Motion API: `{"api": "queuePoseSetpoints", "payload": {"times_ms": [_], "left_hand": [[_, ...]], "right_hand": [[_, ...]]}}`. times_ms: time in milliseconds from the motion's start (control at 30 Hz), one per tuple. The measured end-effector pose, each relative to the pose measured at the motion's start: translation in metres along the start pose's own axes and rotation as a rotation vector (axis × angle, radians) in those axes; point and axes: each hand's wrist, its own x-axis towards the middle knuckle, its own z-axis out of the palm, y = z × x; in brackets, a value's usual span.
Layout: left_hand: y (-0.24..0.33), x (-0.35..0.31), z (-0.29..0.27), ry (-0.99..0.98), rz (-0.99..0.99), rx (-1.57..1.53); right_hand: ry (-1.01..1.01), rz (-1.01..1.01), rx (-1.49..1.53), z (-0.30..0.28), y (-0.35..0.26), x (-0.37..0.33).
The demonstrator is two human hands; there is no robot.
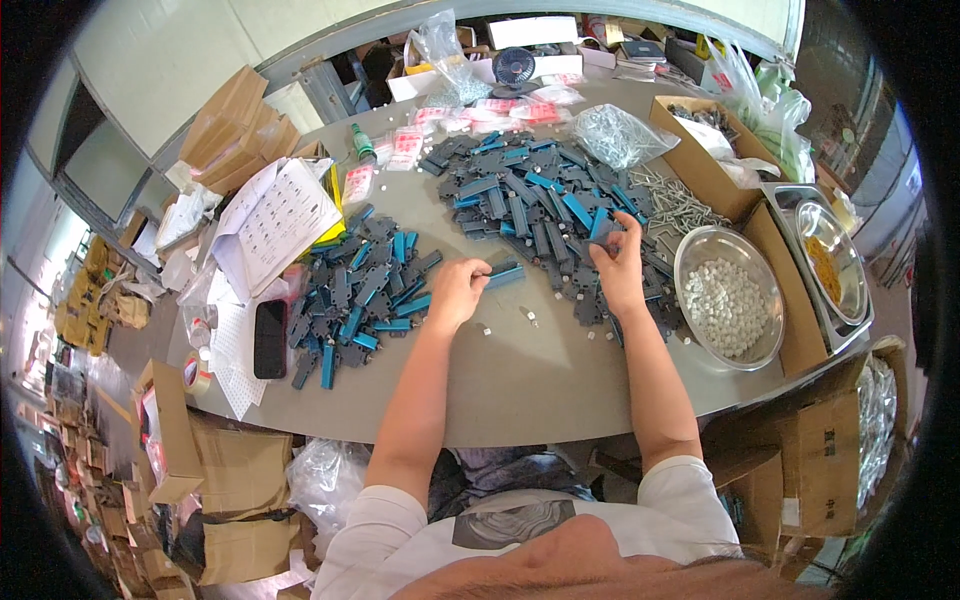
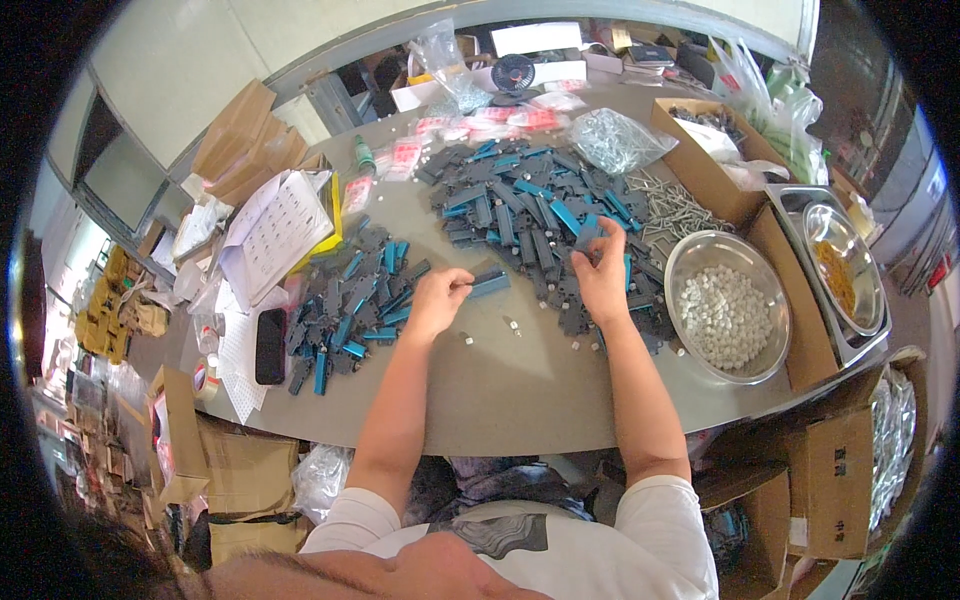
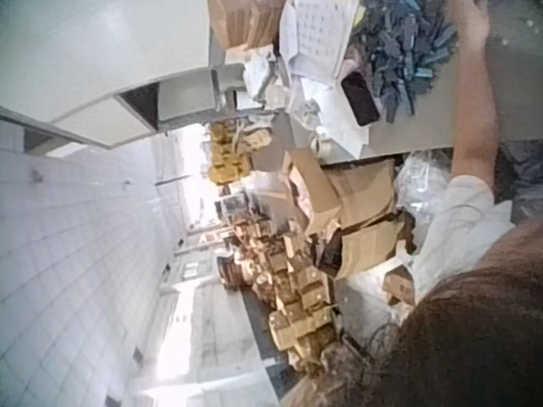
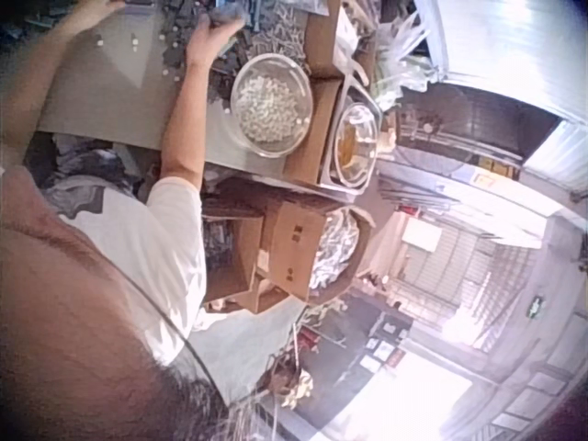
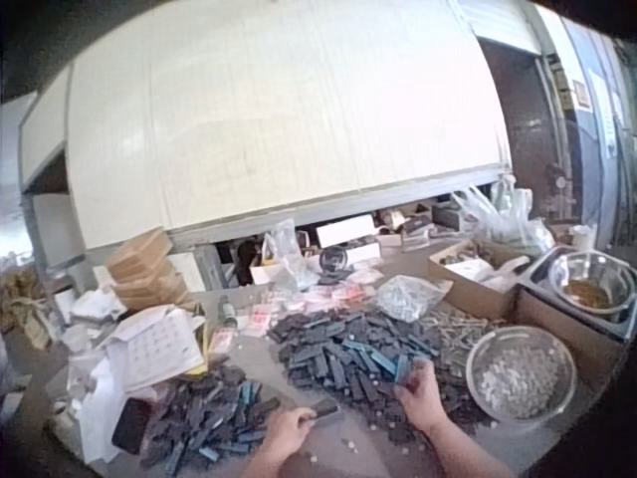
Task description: The person sits at a table and repeatedly picks up blue and grey plastic components, inserting small white cylindrical pieces into them. The person handles the parts one at a time, assembling them and placing the finished units back onto the table.
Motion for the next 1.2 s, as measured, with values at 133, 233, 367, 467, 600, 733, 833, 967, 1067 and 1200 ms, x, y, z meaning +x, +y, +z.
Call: {"api": "queuePoseSetpoints", "payload": {"times_ms": [133, 233, 367, 467, 600, 733, 833, 967, 1067, 1200], "left_hand": [[0.016, -0.014, 0.000, 0.071, 0.153, 0.260], [0.005, -0.012, 0.010, 0.172, 0.214, 0.326], [0.008, -0.009, 0.011, 0.190, 0.201, 0.212], [0.027, -0.010, 0.008, 0.137, 0.025, -0.084], [0.026, -0.007, 0.018, 0.026, 0.012, -0.677], [0.026, -0.008, 0.033, -0.157, -0.040, -1.202], [0.027, -0.006, 0.038, -0.212, -0.072, -1.275], [0.031, -0.008, 0.039, -0.185, -0.042, -1.203], [0.034, -0.010, 0.039, -0.138, -0.004, -1.089], [0.028, -0.010, 0.035, -0.095, 0.028, -0.997]], "right_hand": [[-0.248, 0.343, 0.338, -0.001, -0.001, -0.002], [-0.263, 0.399, 0.488, 0.003, 0.011, -0.003], [-0.294, 0.390, 0.506, 0.003, 0.007, -0.005], [-0.276, 0.430, 0.556, 0.012, -0.023, -0.018], [-0.467, 0.409, 0.544, 0.021, -0.008, -0.026], [-0.420, 0.341, 0.450, 0.031, -0.002, -0.031], [-0.386, 0.314, 0.317, 0.030, 0.000, -0.030], [-0.317, 0.211, 0.136, 0.031, 0.000, -0.032], [-0.300, 0.159, 0.026, 0.029, -0.006, -0.033], [-0.155, -0.034, -0.210, 0.030, -0.019, -0.034]]}}
